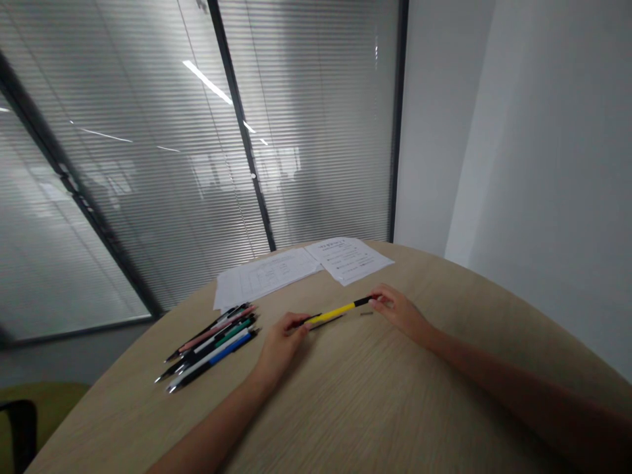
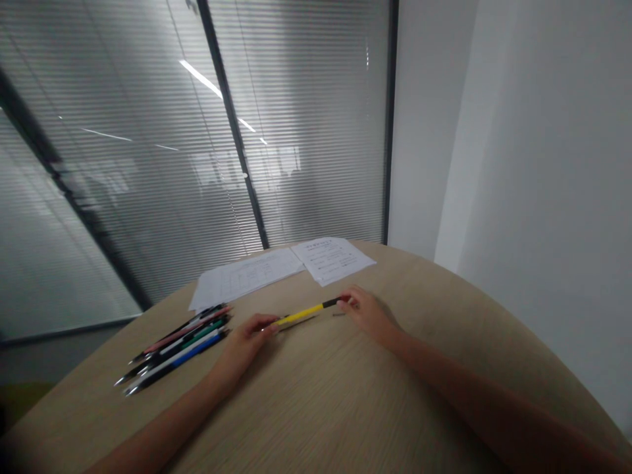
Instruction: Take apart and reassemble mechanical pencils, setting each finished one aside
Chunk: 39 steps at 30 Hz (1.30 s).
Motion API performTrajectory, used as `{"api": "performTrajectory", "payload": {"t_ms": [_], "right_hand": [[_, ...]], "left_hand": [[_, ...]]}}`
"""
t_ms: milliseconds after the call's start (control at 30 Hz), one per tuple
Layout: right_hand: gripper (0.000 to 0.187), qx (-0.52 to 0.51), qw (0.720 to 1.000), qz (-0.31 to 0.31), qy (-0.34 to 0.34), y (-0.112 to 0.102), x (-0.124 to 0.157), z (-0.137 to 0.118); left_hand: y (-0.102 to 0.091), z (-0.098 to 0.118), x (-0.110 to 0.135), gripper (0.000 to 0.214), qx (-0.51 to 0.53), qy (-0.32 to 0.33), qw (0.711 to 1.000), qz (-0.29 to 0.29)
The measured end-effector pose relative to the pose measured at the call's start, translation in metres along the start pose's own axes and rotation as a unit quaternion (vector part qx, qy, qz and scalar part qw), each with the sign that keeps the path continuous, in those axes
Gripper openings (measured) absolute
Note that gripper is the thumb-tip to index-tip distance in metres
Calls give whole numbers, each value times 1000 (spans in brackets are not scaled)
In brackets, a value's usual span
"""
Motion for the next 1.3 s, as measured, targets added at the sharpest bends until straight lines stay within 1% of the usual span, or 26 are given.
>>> {"api": "performTrajectory", "payload": {"t_ms": [100,200,267,333,400,433,500,600,733,867,967,1167,1300], "right_hand": [[14,-10,1000,3,-5,-1,0,-1],[17,-31,999,24,36,-3,0,6],[18,-47,994,61,80,-6,0,14],[16,-49,987,108,107,-8,0,21],[14,-39,983,140,108,-10,-1,24],[13,-33,983,145,104,-9,-1,24],[13,-19,985,142,99,-8,-1,23],[16,8,986,122,111,-6,0,24],[15,30,991,63,112,-2,0,28],[17,86,994,37,53,-2,-1,25],[19,128,991,21,13,-2,-1,20],[21,155,988,21,7,-1,0,18],[28,167,985,38,-11,-2,0,16]], "left_hand": [[0,-5,0,27,52,-60,997,-3],[-1,-8,-1,30,97,-95,991,10],[-3,-9,-1,33,126,-113,985,29],[-5,-10,-1,36,152,-125,979,45],[-6,-10,-2,37,169,-130,975,57],[-7,-10,-2,38,176,-132,973,65],[-8,-11,-3,40,188,-137,969,77],[-9,-13,-4,43,194,-144,966,89],[-10,-13,-4,43,173,-134,971,96],[-9,-15,-5,43,153,-126,976,85],[-8,-19,-7,44,147,-120,978,88],[-7,-19,-7,35,148,-122,979,73],[-7,-16,-6,32,156,-114,979,70]]}}
Point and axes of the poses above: each hand's wrist, its own x-axis away from the middle knuckle, its own y-axis out of the palm, z = x × y, the point moved 4 cm from there along -x, towards the middle knuckle, and after that the axes turned 6 degrees about -y, right-handed, at the moved point
